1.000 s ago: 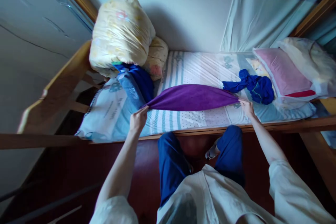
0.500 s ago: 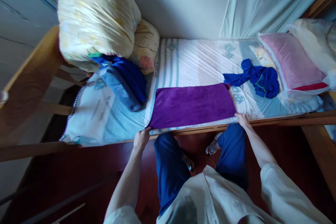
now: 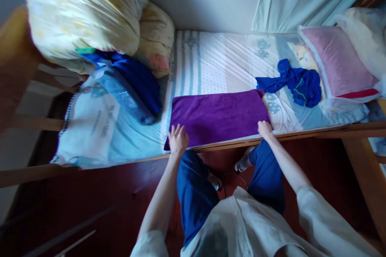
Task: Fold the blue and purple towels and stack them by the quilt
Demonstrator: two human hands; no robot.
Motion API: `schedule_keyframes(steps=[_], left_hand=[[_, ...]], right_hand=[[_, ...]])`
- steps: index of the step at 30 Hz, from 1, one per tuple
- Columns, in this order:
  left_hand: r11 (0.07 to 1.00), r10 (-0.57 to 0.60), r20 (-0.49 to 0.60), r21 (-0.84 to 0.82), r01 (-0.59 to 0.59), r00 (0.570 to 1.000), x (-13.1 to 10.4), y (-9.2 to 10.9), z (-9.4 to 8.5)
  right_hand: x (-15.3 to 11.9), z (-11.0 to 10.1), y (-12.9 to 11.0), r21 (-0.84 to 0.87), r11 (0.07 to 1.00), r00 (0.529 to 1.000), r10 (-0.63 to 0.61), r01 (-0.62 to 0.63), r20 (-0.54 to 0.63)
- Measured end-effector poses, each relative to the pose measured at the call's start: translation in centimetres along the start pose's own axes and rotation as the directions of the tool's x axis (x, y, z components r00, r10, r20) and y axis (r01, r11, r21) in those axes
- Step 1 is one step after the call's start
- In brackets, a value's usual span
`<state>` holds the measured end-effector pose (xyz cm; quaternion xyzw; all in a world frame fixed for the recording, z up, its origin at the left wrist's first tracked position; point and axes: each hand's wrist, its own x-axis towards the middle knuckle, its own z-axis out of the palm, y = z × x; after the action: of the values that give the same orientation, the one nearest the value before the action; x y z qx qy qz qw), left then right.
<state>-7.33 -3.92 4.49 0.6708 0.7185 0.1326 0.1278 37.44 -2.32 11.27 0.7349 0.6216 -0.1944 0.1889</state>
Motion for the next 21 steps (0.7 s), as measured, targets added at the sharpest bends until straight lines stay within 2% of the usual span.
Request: schedule_keyframes(steps=[2, 5, 8, 10, 12, 14, 17, 21], left_hand=[[0.995, -0.016, -0.003, -0.101, 0.016, 1.000, 1.0, 3.0, 2.7], [0.984, -0.038, 0.006, -0.174, 0.038, 0.999, 1.3, 5.8, 6.7], [0.982, -0.052, -0.027, -0.186, 0.046, 0.998, 0.6, 5.9, 8.9], [0.977, -0.065, -0.030, -0.205, 0.058, 0.997, 0.3, 5.2, 9.4], [0.970, -0.085, -0.016, -0.229, 0.079, 0.996, 0.2, 4.6, 9.4], [0.967, -0.099, -0.007, -0.237, 0.095, 0.995, 0.2, 4.5, 9.3], [0.974, -0.099, -0.014, -0.206, 0.094, 0.995, 0.3, 4.7, 9.2], [0.982, -0.086, -0.040, -0.170, 0.078, 0.996, 0.2, 4.9, 9.0]], right_hand=[[0.3, 0.6, -5.4, 0.122, 0.984, 0.986, -0.115, 0.130, -0.122], [0.9, 2.9, -14.4, 0.287, 0.863, 0.899, -0.344, 0.417, -0.273], [2.3, 6.0, -21.5, 0.379, 0.698, 0.793, -0.513, 0.608, -0.328], [3.3, 7.8, -24.0, 0.400, 0.652, 0.765, -0.551, 0.645, -0.334], [4.3, 9.1, -24.8, 0.405, 0.627, 0.746, -0.575, 0.666, -0.337], [4.9, 9.6, -24.1, 0.400, 0.607, 0.726, -0.595, 0.687, -0.344], [5.7, 9.6, -21.7, 0.379, 0.615, 0.722, -0.592, 0.692, -0.357], [6.6, 8.9, -16.9, 0.355, 0.676, 0.762, -0.538, 0.646, -0.361]])
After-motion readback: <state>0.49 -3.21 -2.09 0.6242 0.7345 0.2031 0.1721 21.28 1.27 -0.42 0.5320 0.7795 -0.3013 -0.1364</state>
